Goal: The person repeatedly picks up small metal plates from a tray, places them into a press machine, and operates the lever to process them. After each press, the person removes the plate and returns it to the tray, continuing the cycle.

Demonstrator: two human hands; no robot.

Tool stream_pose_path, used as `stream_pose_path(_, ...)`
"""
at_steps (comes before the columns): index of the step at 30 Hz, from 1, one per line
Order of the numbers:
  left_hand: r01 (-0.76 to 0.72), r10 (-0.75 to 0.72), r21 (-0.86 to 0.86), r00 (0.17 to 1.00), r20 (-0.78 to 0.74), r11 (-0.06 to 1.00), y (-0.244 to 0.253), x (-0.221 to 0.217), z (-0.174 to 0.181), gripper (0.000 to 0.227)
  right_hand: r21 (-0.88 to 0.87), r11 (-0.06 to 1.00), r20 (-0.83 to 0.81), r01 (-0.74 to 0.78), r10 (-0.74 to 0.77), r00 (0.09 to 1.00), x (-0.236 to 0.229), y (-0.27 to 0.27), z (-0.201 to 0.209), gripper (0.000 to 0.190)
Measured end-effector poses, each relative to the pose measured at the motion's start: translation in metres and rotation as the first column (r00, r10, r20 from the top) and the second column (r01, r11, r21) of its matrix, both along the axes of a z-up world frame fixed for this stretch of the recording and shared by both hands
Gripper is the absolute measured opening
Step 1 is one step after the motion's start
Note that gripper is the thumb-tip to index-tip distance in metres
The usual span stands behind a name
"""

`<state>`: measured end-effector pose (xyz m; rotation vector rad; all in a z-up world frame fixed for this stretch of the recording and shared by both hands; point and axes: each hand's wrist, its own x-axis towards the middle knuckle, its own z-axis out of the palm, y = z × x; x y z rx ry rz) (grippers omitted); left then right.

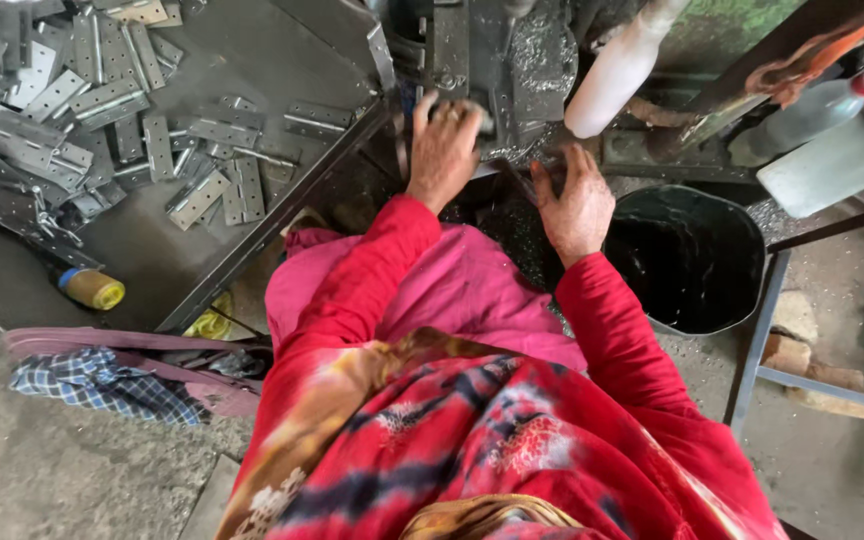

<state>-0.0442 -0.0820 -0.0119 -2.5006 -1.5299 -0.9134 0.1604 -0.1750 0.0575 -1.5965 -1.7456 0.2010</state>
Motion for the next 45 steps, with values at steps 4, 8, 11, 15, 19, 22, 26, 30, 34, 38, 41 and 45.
stream_pose_path(4, -0.228, 0.221, 0.25, 0.974, 0.057, 0.941, 0.049, 0.05, 0.033, 0.038, -0.041, 0.999, -0.07, -0.013, 0.01, 0.998, 0.002, 0.002, -0.002, 0.029)
stream_pose_path(8, -0.32, 0.292, -0.179, 0.942, -0.166, 0.93, 0.057, 0.073, 0.032, 0.02, 0.014, 1.0, -0.072, -0.016, 0.017, 0.997, 0.008, 0.003, -0.015, 0.03)
stream_pose_path(11, -0.198, 0.215, -0.143, 0.969, 0.12, 0.97, 0.045, 0.057, 0.023, 0.037, 0.083, 0.996, -0.009, 0.013, -0.012, 1.0, 0.01, 0.006, -0.019, 0.04)
stream_pose_path(15, -0.213, 0.23, 0.133, 0.965, -0.128, 0.968, 0.01, 0.031, 0.014, 0.045, -0.034, 0.998, 0.015, 0.05, -0.05, 0.999, 0.007, 0.005, -0.016, 0.048)
stream_pose_path(19, -0.298, 0.246, -0.051, 0.864, -0.44, 0.953, 0.015, 0.038, 0.022, 0.037, -0.138, 0.988, 0.082, 0.064, -0.053, 0.995, 0.008, 0.01, -0.015, 0.055)
stream_pose_path(22, -0.36, 0.309, -0.053, 0.859, -0.408, 0.932, 0.041, 0.052, 0.027, 0.042, -0.205, 0.976, 0.108, 0.069, -0.047, 0.993, 0.015, 0.016, -0.038, 0.057)
stream_pose_path(26, -0.364, 0.331, -0.025, 0.873, -0.358, 0.931, 0.053, 0.053, 0.014, 0.05, -0.454, 0.872, 0.29, 0.18, -0.046, 0.956, 0.026, 0.008, -0.106, 0.065)
stream_pose_path(30, -0.312, 0.312, 0.022, 0.936, -0.163, 0.95, 0.042, 0.047, -0.004, 0.055, -0.615, 0.783, 0.197, 0.087, 0.046, 0.979, 0.03, -0.014, -0.157, 0.063)
stream_pose_path(34, -0.299, 0.276, -0.076, 0.935, -0.221, 0.951, 0.04, 0.044, -0.003, 0.037, -0.607, 0.792, 0.219, 0.067, 0.085, 0.972, 0.031, 0.002, -0.144, 0.068)
stream_pose_path(38, -0.329, 0.312, -0.044, 0.924, -0.222, 0.943, 0.053, 0.048, 0.003, 0.028, -0.535, 0.83, 0.366, 0.158, 0.059, 0.929, 0.033, 0.013, -0.128, 0.069)
stream_pose_path(41, -0.362, 0.312, -0.14, 0.906, -0.285, 0.922, 0.061, 0.05, 0.004, 0.024, -0.516, 0.847, 0.312, 0.124, 0.051, 0.949, 0.028, 0.004, -0.137, 0.065)
stream_pose_path(45, -0.361, 0.358, 0.03, 0.907, -0.221, 0.932, 0.068, 0.045, -0.002, 0.035, -0.554, 0.831, 0.217, 0.055, 0.08, 0.973, 0.026, -0.004, -0.148, 0.059)
